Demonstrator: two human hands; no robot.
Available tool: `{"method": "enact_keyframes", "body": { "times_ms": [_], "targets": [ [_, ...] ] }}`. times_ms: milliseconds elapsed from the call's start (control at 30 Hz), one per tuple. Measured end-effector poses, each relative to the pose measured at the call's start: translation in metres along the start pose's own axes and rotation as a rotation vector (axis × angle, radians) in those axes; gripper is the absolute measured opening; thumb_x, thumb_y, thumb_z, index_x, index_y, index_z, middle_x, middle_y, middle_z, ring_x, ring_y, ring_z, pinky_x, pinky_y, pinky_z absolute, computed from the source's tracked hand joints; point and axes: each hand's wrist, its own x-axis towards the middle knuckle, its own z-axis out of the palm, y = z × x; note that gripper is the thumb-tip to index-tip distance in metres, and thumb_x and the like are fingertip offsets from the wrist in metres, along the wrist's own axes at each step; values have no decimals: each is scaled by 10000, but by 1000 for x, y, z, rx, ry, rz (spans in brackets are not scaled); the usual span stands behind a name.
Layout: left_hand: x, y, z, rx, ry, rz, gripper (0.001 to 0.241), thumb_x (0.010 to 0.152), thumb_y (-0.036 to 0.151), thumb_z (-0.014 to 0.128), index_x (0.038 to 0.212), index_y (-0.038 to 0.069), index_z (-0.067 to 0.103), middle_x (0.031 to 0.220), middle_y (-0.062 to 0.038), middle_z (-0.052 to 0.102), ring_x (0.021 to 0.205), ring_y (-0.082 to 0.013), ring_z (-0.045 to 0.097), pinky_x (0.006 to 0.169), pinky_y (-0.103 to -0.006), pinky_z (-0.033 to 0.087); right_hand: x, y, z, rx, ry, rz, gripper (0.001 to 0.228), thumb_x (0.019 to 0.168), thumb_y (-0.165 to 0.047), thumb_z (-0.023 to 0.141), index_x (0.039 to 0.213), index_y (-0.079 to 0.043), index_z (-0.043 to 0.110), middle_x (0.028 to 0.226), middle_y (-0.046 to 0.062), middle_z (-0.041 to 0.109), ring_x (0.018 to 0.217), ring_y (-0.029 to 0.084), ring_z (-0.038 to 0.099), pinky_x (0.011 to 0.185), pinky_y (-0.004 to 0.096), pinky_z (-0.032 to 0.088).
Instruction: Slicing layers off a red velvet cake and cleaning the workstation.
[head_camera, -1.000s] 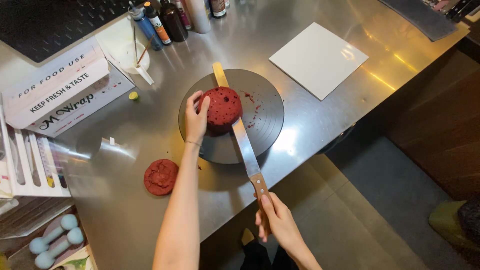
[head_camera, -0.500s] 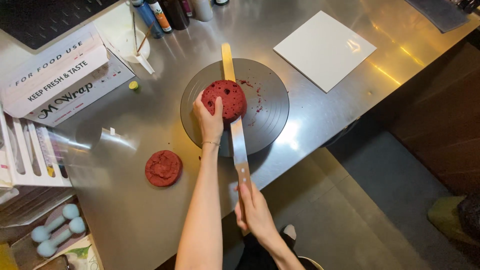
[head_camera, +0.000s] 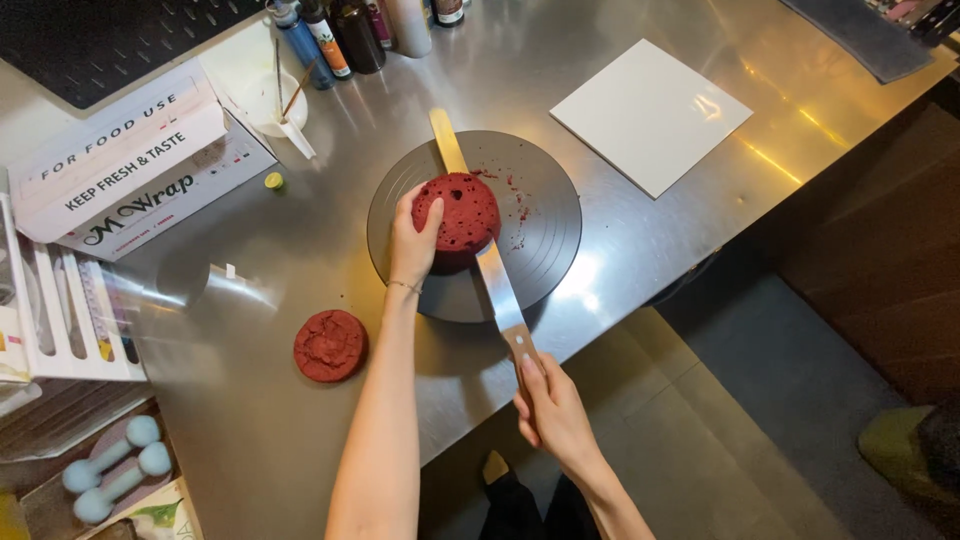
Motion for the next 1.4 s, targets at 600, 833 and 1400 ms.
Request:
{"method": "enact_keyframes", "body": {
  "times_ms": [600,833,1400],
  "targets": [
    [-7,19,-5,-9,167,-32,375,1051,297,609,1335,53,608,1343,-137,610,1258,-258,609,1088,-384,478,-8,20,-26,-15,-71,-28,412,1098,-354,435,1271,-14,590,734,31,602,510,90,581,432,256,490],
    [-20,28,0,17,45,-3,368,1021,253,652,1326,47,639,1307,-135,647,1219,-243,630,1074,-354,479,28,-11,21,25,-11,-73,350,1069,-381,397,1152,-65,524,643,22,473,379,93,413,322,259,305],
    [-9,24,0,-39,-3,-59,439,987,314,675,1320,33,626,1321,-123,644,1226,-256,642,1067,-371,502,-1,-4,-8,10,27,3,361,1056,-395,426,1100,-64,562,671,32,534,386,105,471,326,273,348]
  ]
}}
